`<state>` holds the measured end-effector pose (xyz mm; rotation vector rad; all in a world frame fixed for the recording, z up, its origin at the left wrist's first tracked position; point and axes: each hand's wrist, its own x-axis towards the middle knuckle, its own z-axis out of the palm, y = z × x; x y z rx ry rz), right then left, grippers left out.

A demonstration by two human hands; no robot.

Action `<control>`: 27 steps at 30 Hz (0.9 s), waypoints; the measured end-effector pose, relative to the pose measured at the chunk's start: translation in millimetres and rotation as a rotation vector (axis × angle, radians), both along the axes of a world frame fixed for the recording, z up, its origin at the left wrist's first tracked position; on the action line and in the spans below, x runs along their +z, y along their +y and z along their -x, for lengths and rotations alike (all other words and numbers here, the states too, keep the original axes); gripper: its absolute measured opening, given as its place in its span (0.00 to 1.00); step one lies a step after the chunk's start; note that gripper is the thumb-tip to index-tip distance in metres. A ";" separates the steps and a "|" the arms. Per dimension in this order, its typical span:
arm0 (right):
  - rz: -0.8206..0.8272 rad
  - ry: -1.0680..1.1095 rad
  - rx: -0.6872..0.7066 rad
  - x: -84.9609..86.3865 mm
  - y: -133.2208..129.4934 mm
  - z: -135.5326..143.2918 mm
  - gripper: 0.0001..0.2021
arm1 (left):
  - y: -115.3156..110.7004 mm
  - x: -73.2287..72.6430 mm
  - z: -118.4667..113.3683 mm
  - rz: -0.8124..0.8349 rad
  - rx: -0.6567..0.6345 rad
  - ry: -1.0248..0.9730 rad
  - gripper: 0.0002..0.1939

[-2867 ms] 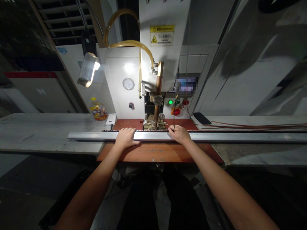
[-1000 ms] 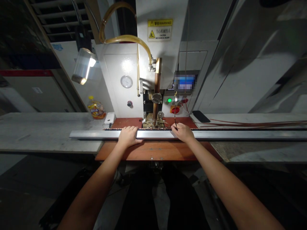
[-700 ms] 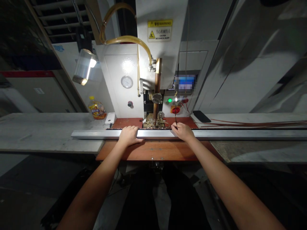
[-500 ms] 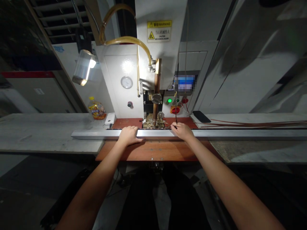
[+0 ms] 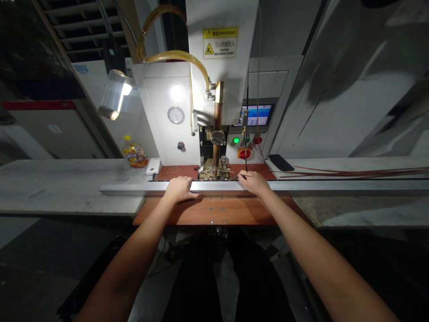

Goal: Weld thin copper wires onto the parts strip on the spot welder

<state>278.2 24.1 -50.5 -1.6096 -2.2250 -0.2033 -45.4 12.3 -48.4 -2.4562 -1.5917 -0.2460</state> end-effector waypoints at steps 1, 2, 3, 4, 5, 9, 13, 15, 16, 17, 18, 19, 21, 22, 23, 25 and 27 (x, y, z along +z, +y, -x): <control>0.010 -0.004 0.001 0.6 0.6 0.1 0.13 | 0.3 0.6 -0.3 0.003 0.002 0.008 0.31; 0.020 -0.008 0.001 1.0 1.3 0.1 0.13 | 0.6 1.2 -0.6 0.009 0.006 0.013 0.31; 0.029 -0.011 0.000 1.4 2.1 0.0 0.14 | 0.9 1.8 -0.8 0.014 0.011 0.016 0.31; 0.036 -0.012 -0.002 1.6 2.8 0.0 0.14 | 1.2 2.1 -1.0 0.017 0.014 0.015 0.31; 0.039 -0.011 -0.003 1.5 3.4 -0.2 0.14 | 1.5 2.2 -1.1 0.017 0.014 0.013 0.31; 0.031 0.000 -0.007 0.3 4.5 -0.4 0.13 | 3.4 -0.2 0.1 0.011 0.006 0.008 0.31; 0.015 0.001 -0.019 -0.7 5.7 -0.4 0.13 | 5.1 -2.9 1.3 0.027 0.010 -0.004 0.32; 0.014 -0.004 -0.013 -0.5 7.1 -0.5 0.13 | 5.2 -2.1 0.8 0.035 0.014 -0.009 0.32; 0.018 -0.006 -0.008 0.0 7.9 -0.5 0.13 | 5.2 -1.1 0.3 0.040 0.020 -0.010 0.32; 0.025 -0.009 -0.005 0.6 8.5 -0.3 0.14 | 5.1 0.3 -0.4 0.047 0.028 -0.008 0.33; 0.032 -0.012 -0.003 1.4 8.8 -0.1 0.14 | 5.0 1.8 -1.2 0.057 0.041 -0.004 0.33; 0.039 -0.014 -0.001 2.2 8.9 0.3 0.14 | 5.0 3.3 -1.9 0.070 0.055 0.003 0.33; 0.046 -0.019 0.002 3.9 8.2 1.1 0.15 | 5.1 5.9 -3.1 0.100 0.083 0.020 0.34; 0.047 -0.020 -0.001 4.5 7.8 1.4 0.16 | 5.3 6.7 -3.5 0.110 0.091 0.026 0.34; 0.046 -0.019 -0.008 4.9 7.4 1.6 0.16 | 5.6 7.1 -3.6 0.116 0.093 0.028 0.34; 0.046 -0.011 -0.026 5.6 7.2 1.2 0.16 | 6.4 7.0 -3.3 0.119 0.082 0.025 0.35; 0.047 0.012 -0.040 6.6 7.8 0.2 0.16 | 7.2 6.3 -2.7 0.121 0.073 0.018 0.35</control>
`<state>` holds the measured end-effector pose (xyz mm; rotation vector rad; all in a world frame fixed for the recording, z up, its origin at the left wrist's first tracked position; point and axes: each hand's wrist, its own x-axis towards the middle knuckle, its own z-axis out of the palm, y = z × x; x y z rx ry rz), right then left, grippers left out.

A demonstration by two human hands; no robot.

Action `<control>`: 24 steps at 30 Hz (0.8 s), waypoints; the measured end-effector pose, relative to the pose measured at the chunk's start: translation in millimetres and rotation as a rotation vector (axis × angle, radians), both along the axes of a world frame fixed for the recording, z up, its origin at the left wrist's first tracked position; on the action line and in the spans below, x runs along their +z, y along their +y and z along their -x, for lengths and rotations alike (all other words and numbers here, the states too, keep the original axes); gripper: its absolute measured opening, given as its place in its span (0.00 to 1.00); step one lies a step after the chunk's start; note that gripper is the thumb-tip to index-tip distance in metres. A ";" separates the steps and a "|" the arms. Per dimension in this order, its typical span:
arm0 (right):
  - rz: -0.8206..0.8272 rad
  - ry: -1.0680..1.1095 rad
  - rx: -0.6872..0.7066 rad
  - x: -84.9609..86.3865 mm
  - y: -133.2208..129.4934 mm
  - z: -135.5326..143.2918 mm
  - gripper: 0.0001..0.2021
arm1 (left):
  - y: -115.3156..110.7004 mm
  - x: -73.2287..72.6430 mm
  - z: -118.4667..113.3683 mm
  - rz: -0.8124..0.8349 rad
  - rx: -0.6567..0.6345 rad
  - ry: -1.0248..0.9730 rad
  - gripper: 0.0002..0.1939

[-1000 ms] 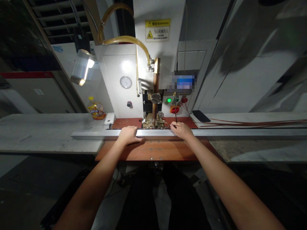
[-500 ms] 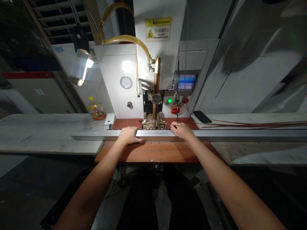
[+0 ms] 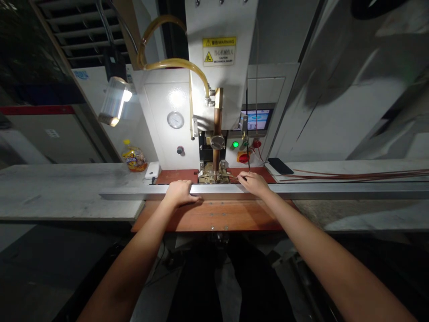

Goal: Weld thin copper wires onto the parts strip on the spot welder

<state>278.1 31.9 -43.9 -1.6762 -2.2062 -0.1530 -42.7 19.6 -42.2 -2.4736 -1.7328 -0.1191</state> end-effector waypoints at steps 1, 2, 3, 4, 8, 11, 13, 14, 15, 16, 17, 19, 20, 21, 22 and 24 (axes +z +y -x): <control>0.000 0.017 0.000 0.9 0.4 -0.3 0.16 | 0.4 -0.4 0.3 0.002 0.001 -0.002 0.35; 0.002 0.035 0.006 2.2 0.7 -0.3 0.16 | 0.7 -0.8 0.6 0.004 0.003 -0.002 0.35; 0.005 0.052 0.015 3.8 0.9 0.3 0.16 | 1.0 -1.1 0.8 0.004 0.005 -0.002 0.35; 0.009 0.066 0.025 5.6 0.8 1.6 0.17 | 1.2 -1.3 1.0 0.004 0.004 -0.002 0.35; 0.034 0.077 0.043 11.4 -0.7 13.4 0.17 | 1.0 -1.6 1.3 -0.007 -0.002 -0.006 0.35; 0.061 0.064 0.042 10.6 -0.4 23.9 0.18 | 0.4 -1.5 1.6 -0.006 -0.004 -0.014 0.35; 0.074 0.054 0.043 8.1 1.0 29.2 0.17 | 0.0 -1.6 1.9 -0.004 -0.008 -0.020 0.35; 0.077 0.049 0.044 6.7 1.9 31.2 0.17 | -0.1 -1.6 2.1 -0.005 -0.009 -0.022 0.35; 0.078 0.044 0.044 5.4 2.9 32.9 0.17 | -0.2 -1.8 2.3 -0.007 -0.009 -0.023 0.35; 0.078 0.038 0.045 4.4 3.9 34.1 0.17 | -0.2 -1.9 2.6 -0.009 -0.010 -0.024 0.35; 0.078 0.033 0.047 3.7 4.7 35.2 0.17 | -0.2 -2.2 2.8 -0.011 -0.012 -0.025 0.35; 0.085 0.025 0.054 3.0 6.2 36.5 0.17 | 0.1 -2.7 3.2 -0.016 -0.016 -0.024 0.35; 0.093 0.022 0.059 2.9 6.6 37.0 0.17 | 0.2 -3.0 3.3 -0.017 -0.018 -0.023 0.35; 0.102 0.020 0.067 2.9 6.9 37.3 0.17 | 0.4 -3.3 3.4 -0.019 -0.021 -0.021 0.35; 0.111 0.018 0.074 3.0 7.0 37.5 0.17 | 0.6 -3.7 3.4 -0.023 -0.025 -0.021 0.35; 0.127 0.014 0.087 3.0 6.7 37.8 0.18 | 0.8 -4.3 3.3 -0.027 -0.026 -0.021 0.35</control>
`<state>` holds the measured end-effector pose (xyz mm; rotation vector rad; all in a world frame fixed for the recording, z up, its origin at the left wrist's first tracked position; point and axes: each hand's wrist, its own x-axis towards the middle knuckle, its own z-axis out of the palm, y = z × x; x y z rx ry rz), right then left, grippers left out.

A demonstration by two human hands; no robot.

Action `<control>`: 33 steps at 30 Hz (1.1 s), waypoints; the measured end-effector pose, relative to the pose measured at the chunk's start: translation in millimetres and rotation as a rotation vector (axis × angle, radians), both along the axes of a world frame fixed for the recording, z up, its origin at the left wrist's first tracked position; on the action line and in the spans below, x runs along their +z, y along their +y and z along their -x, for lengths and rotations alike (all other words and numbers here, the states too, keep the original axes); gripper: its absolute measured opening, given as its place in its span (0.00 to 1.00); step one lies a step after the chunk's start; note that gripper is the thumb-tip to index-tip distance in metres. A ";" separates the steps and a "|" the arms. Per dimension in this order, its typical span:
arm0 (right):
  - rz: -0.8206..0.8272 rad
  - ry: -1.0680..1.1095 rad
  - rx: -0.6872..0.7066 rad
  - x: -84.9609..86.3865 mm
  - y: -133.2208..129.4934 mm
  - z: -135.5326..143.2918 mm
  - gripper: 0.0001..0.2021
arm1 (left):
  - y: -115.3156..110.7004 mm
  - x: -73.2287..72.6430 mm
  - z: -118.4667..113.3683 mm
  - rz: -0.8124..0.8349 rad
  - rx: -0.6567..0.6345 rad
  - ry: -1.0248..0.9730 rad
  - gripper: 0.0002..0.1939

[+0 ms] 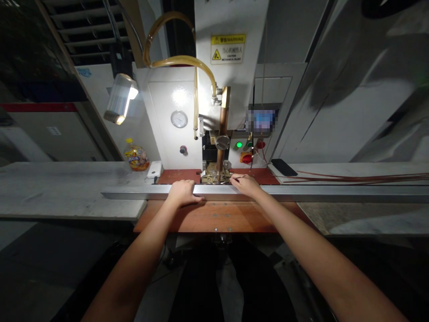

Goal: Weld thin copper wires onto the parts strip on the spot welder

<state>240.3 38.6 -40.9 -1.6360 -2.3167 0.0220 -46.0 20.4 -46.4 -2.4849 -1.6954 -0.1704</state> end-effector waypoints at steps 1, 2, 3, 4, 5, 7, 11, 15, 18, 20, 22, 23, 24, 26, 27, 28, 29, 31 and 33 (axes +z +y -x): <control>0.005 0.000 0.005 -0.1 -0.3 0.0 0.18 | 0.1 -0.3 -0.1 -0.001 0.002 0.000 0.35; 0.006 0.000 0.007 -0.4 -0.8 0.1 0.18 | 0.1 -0.5 -0.2 -0.003 0.006 0.002 0.35; 0.004 0.001 0.007 -0.6 -1.2 0.1 0.18 | 0.2 -0.6 -0.2 -0.006 0.009 0.004 0.35; 0.002 0.000 0.008 -0.9 -1.7 0.1 0.18 | 0.1 -0.7 -0.3 -0.010 0.011 0.007 0.35; -0.001 -0.001 0.009 -1.1 -2.3 0.2 0.18 | 0.1 -0.7 -0.4 -0.014 0.012 0.011 0.34; -0.012 -0.010 0.014 -1.3 -3.3 0.5 0.19 | -0.2 -0.4 -0.5 -0.018 0.012 0.015 0.34; -0.021 -0.044 0.014 0.3 -5.8 2.1 0.19 | -1.8 1.2 -1.1 0.001 0.007 0.005 0.36; -0.002 -0.062 -0.009 4.1 -8.9 3.9 0.18 | -3.0 2.9 0.1 -0.005 -0.018 -0.033 0.40; 0.003 -0.058 -0.009 6.1 -10.6 4.6 0.18 | -2.8 5.3 3.3 -0.009 -0.070 -0.064 0.44; 0.005 -0.053 -0.008 6.4 -11.0 4.6 0.18 | -2.9 8.3 5.8 -0.001 -0.113 -0.094 0.44; 0.009 -0.048 -0.010 6.0 -10.8 4.3 0.18 | -3.7 12.1 8.1 0.014 -0.122 -0.133 0.43; 0.011 -0.045 -0.012 5.7 -10.6 4.1 0.18 | -4.3 13.9 9.2 0.019 -0.111 -0.146 0.42; 0.010 -0.041 -0.014 5.4 -10.4 3.9 0.18 | -4.9 15.6 10.3 0.022 -0.094 -0.151 0.42; 0.002 -0.034 -0.013 4.8 -10.2 3.6 0.18 | -5.9 17.7 13.5 0.017 -0.056 -0.140 0.42; -0.002 -0.032 -0.011 4.7 -10.3 3.5 0.18 | -6.1 18.1 15.8 0.010 -0.041 -0.130 0.41; -0.006 -0.030 -0.009 4.6 -10.4 3.4 0.18 | -6.0 18.1 18.7 0.002 -0.032 -0.122 0.41; -0.010 -0.029 -0.007 4.5 -10.6 3.3 0.18 | -5.6 17.8 21.9 -0.007 -0.024 -0.118 0.41; -0.014 -0.027 -0.006 4.5 -11.0 3.4 0.18 | -4.2 16.9 29.0 -0.027 -0.019 -0.111 0.43; -0.018 -0.028 -0.007 4.3 -11.3 3.4 0.18 | -2.5 16.3 35.1 -0.021 -0.009 -0.099 0.44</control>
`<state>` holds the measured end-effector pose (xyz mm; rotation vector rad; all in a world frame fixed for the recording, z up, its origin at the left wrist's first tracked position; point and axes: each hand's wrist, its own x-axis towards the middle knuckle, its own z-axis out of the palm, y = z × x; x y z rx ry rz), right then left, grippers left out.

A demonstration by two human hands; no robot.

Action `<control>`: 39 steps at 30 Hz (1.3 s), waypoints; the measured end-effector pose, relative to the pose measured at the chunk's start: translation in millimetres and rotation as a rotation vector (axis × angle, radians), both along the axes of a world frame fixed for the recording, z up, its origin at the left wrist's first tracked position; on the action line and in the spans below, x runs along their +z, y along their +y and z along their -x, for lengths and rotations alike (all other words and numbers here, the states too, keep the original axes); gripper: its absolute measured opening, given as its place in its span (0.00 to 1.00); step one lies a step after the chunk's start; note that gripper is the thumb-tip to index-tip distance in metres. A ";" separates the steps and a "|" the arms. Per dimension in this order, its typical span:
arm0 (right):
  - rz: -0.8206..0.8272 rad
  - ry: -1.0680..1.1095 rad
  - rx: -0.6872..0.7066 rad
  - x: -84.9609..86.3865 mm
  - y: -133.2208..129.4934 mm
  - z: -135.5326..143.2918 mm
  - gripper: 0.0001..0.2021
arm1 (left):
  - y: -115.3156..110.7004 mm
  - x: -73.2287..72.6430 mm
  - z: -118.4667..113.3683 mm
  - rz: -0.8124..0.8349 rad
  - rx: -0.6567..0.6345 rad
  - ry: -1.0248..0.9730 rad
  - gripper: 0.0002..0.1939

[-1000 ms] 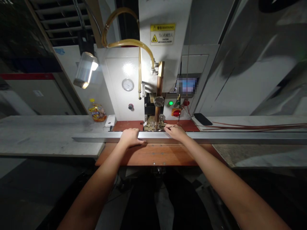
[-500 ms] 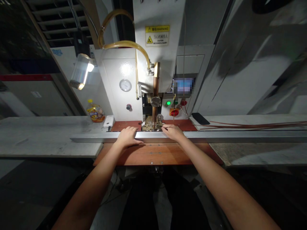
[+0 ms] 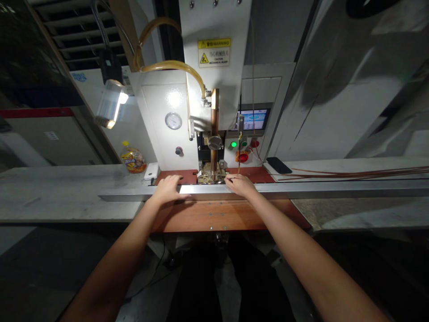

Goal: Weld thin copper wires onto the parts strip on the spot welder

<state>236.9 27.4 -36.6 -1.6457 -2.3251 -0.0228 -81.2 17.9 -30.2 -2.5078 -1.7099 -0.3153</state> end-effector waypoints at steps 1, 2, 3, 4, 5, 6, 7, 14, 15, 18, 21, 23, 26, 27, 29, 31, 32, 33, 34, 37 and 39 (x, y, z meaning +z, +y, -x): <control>0.001 -0.001 -0.001 -0.1 0.0 0.0 0.18 | 0.8 -0.2 2.0 0.007 0.007 0.007 0.45; 0.003 -0.001 -0.004 -0.3 0.1 0.1 0.18 | 1.4 -0.4 3.1 0.013 0.012 0.015 0.45; 0.006 -0.001 -0.006 -0.4 0.2 0.1 0.18 | 2.0 -0.6 3.2 0.018 0.015 0.025 0.46; 0.007 -0.002 -0.010 -0.5 0.3 0.2 0.18 | 2.4 -0.9 2.5 0.024 0.018 0.039 0.46; 0.008 -0.002 -0.012 -0.5 0.4 0.3 0.18 | 2.8 -1.3 1.1 0.031 0.021 0.055 0.47; 0.006 -0.003 -0.013 -0.5 0.4 0.4 0.18 | 3.0 -1.9 -0.7 0.041 0.020 0.075 0.46; 0.003 -0.005 -0.014 -0.4 0.3 0.5 0.18 | 3.1 -2.6 -2.7 0.052 0.017 0.094 0.45; 0.006 -0.008 -0.017 1.6 -1.3 1.4 0.18 | 0.5 -5.5 -8.5 0.083 0.039 0.123 0.37; 0.003 -0.011 -0.017 1.7 -1.4 1.6 0.18 | 0.1 -5.5 -8.3 0.081 0.044 0.122 0.36; -0.005 -0.021 -0.014 1.2 -1.5 1.9 0.17 | -0.2 -5.5 -7.7 0.074 0.054 0.121 0.36; -0.011 -0.026 -0.019 0.1 -1.3 2.2 0.17 | -0.5 -5.6 -7.7 0.068 0.049 0.121 0.35; -0.012 -0.031 -0.019 -0.7 -1.0 2.4 0.17 | -1.2 -5.7 -8.1 0.065 0.049 0.121 0.35; -0.007 -0.037 -0.022 -1.6 -0.4 2.5 0.18 | -2.8 -5.8 -9.1 0.075 0.072 0.116 0.35; -0.005 -0.037 -0.024 -1.8 -0.2 2.5 0.18 | -3.2 -5.9 -9.3 0.079 0.077 0.113 0.35; -0.004 -0.039 -0.025 -2.0 0.0 2.6 0.18 | -3.8 -6.1 -9.6 0.083 0.078 0.109 0.36; 0.001 -0.041 -0.030 -1.8 0.0 2.7 0.18 | -3.9 -6.5 -9.5 0.082 0.077 0.106 0.36; 0.003 -0.042 -0.035 -1.5 -0.2 2.8 0.18 | -3.7 -6.7 -9.4 0.080 0.076 0.105 0.36; 0.005 -0.044 -0.038 -1.2 -0.4 2.9 0.18 | -3.4 -6.9 -9.2 0.079 0.076 0.104 0.36; 0.007 -0.045 -0.039 -0.8 -0.7 3.0 0.18 | -3.1 -7.1 -9.0 0.079 0.076 0.104 0.36; 0.004 -0.046 -0.030 0.4 -1.4 3.3 0.18 | -2.1 -7.4 -8.4 0.077 0.075 0.107 0.35; 0.006 -0.042 -0.026 1.0 -1.7 3.5 0.18 | -1.5 -7.5 -7.9 0.071 0.068 0.112 0.35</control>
